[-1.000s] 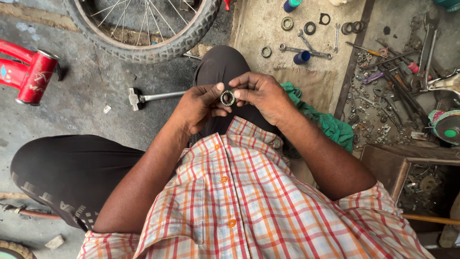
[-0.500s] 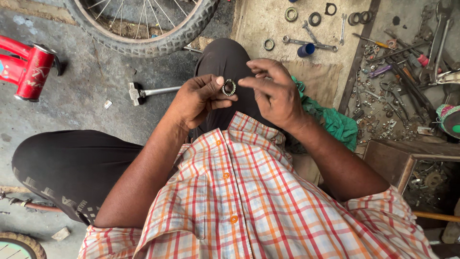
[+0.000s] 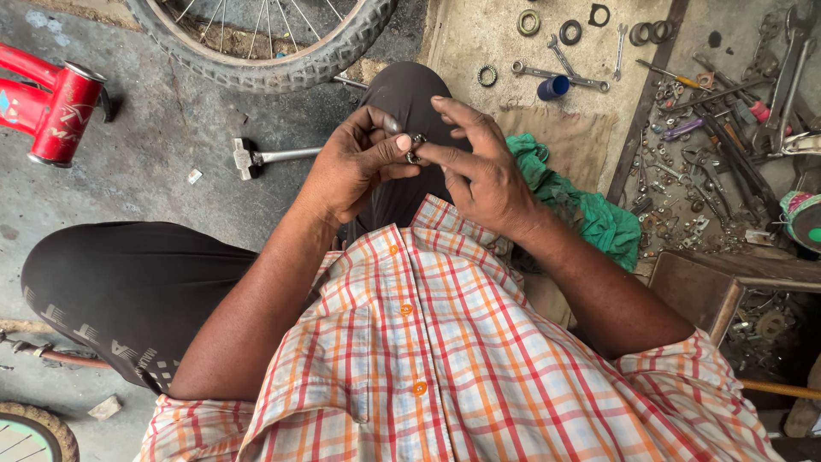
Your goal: The person applies grease to a bicycle bearing and then carefully places ball bearings into the race by hand. They wipe their hands on a cloth and continue to adjust the bearings before placing the assembled part onto the bicycle frame.
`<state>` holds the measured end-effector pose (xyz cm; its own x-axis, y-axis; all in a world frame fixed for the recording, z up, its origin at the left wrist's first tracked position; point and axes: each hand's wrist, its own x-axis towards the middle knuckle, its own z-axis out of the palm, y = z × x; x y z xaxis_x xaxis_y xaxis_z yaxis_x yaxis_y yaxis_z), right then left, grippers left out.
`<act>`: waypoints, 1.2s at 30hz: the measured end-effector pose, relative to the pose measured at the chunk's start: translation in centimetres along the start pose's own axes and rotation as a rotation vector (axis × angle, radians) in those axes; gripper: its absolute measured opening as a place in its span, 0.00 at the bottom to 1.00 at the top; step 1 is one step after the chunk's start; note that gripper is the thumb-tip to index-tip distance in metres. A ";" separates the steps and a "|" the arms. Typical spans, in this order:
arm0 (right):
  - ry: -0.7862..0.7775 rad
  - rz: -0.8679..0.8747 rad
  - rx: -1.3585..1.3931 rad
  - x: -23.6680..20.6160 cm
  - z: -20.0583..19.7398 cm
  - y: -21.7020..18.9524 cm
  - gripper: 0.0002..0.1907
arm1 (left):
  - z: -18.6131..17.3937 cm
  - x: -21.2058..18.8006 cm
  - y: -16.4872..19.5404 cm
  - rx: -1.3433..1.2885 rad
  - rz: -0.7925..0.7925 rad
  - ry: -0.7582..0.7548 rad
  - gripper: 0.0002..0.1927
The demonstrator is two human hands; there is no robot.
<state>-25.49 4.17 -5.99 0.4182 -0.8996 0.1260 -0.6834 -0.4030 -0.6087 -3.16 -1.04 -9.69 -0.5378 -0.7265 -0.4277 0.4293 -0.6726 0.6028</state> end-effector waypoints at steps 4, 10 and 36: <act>-0.017 0.129 0.300 -0.4 0.5 -0.1 0.17 | 0.0 0.0 0.0 -0.012 0.068 -0.035 0.14; -0.002 0.221 0.885 -0.3 1.4 -0.1 0.20 | -0.2 -0.1 -0.1 0.018 0.113 -0.027 0.16; 0.064 0.046 0.950 0.4 0.8 -1.1 0.34 | -0.8 -0.4 -0.7 -0.332 -0.079 -0.167 0.16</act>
<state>-24.12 4.40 -5.92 0.3501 -0.9300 0.1117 0.0854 -0.0871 -0.9925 -2.71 -0.35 -10.47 -0.6778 -0.6563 -0.3315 0.5791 -0.7543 0.3093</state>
